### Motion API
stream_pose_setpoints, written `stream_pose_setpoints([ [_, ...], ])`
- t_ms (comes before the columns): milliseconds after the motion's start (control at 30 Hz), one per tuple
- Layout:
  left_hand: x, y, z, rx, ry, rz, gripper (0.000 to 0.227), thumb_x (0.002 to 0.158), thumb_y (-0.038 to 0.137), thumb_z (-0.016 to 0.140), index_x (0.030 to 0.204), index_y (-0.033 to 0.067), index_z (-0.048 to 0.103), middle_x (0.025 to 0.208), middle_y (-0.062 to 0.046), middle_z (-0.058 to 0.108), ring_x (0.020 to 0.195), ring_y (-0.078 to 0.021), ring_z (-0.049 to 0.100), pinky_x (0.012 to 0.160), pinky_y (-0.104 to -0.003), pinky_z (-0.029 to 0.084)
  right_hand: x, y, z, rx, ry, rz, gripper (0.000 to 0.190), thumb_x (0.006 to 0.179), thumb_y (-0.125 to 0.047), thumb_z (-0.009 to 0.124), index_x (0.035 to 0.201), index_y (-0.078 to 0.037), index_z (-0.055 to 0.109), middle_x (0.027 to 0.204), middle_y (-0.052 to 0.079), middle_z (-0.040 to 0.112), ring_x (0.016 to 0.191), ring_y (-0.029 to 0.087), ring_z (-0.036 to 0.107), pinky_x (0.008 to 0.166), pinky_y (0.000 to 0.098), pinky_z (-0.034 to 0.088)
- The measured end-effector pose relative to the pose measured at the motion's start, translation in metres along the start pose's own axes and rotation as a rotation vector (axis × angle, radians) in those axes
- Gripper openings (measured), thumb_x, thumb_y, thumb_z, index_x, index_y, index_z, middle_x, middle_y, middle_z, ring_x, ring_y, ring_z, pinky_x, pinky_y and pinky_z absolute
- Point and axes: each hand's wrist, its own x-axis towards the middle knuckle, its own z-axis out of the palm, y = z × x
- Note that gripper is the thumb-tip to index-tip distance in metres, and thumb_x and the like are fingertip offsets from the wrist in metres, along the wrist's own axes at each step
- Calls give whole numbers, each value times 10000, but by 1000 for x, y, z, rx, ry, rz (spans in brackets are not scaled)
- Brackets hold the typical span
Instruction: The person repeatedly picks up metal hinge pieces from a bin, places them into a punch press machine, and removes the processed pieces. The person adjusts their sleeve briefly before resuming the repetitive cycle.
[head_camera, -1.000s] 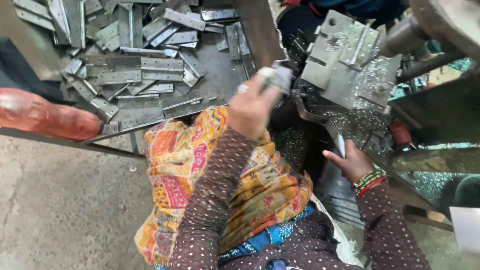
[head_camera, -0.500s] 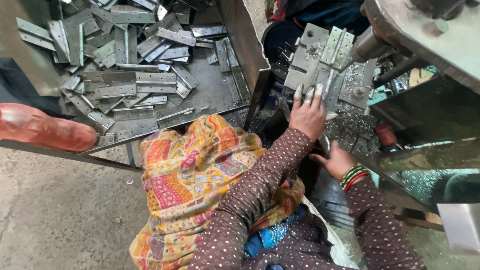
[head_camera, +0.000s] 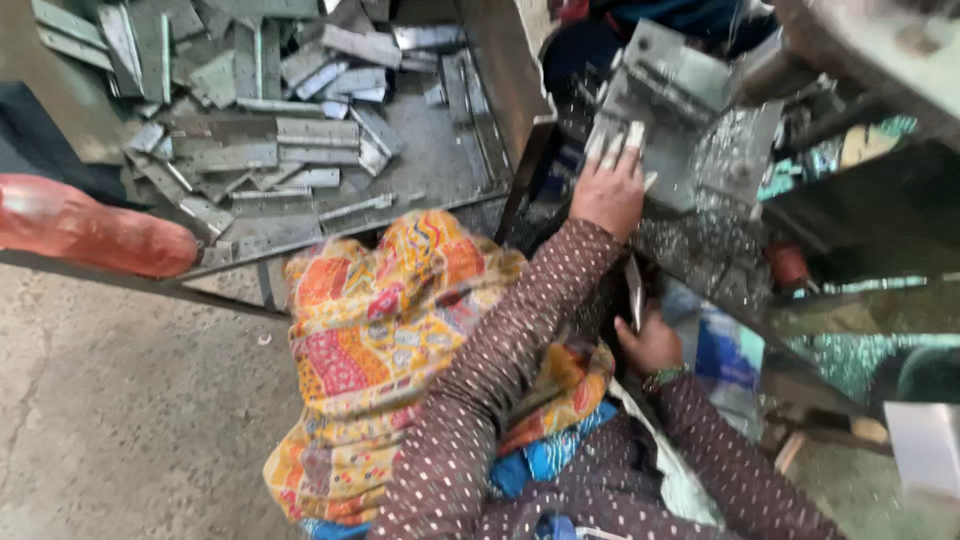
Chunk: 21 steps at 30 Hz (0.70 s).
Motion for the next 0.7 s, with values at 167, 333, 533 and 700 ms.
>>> stream_pose_setpoints([
  [167, 9, -11, -14, -91, -173, 49, 387, 994, 250, 460, 1233, 36, 677, 1462, -158, 541, 1313, -292, 553, 1151, -498, 331, 22, -17, -46, -92, -260, 121, 900, 821, -611, 650, 1382, 42, 390, 727, 256, 729, 650, 434, 758, 576, 515, 615],
  [333, 68, -16, -17, -35, -286, 83, 443, 1063, 210, 425, 1476, 50, 437, 1575, -139, 379, 1422, -224, 425, 1243, -531, 188, 27, -27, -94, -203, -158, -74, 771, 836, -644, 683, 1141, 20, 437, 769, 306, 696, 739, 480, 711, 665, 535, 573],
  [533, 103, -44, -8, 97, -310, 76, 682, 836, 205, 564, 1485, 75, 400, 1577, -130, 354, 1467, -271, 327, 1191, -506, 185, 25, -33, -102, -155, -141, -125, 777, 822, -651, 690, 1104, 30, 446, 830, 311, 696, 791, 476, 717, 700, 525, 578],
  [700, 55, -34, -19, -58, -482, 70, 352, 1080, 183, 490, 1395, 58, 586, 1481, -100, 541, 1389, -228, 478, 1269, -513, 223, 40, -46, -130, -112, -189, -82, 799, 789, -670, 705, 1108, 30, 491, 803, 258, 696, 701, 439, 719, 659, 505, 571],
])
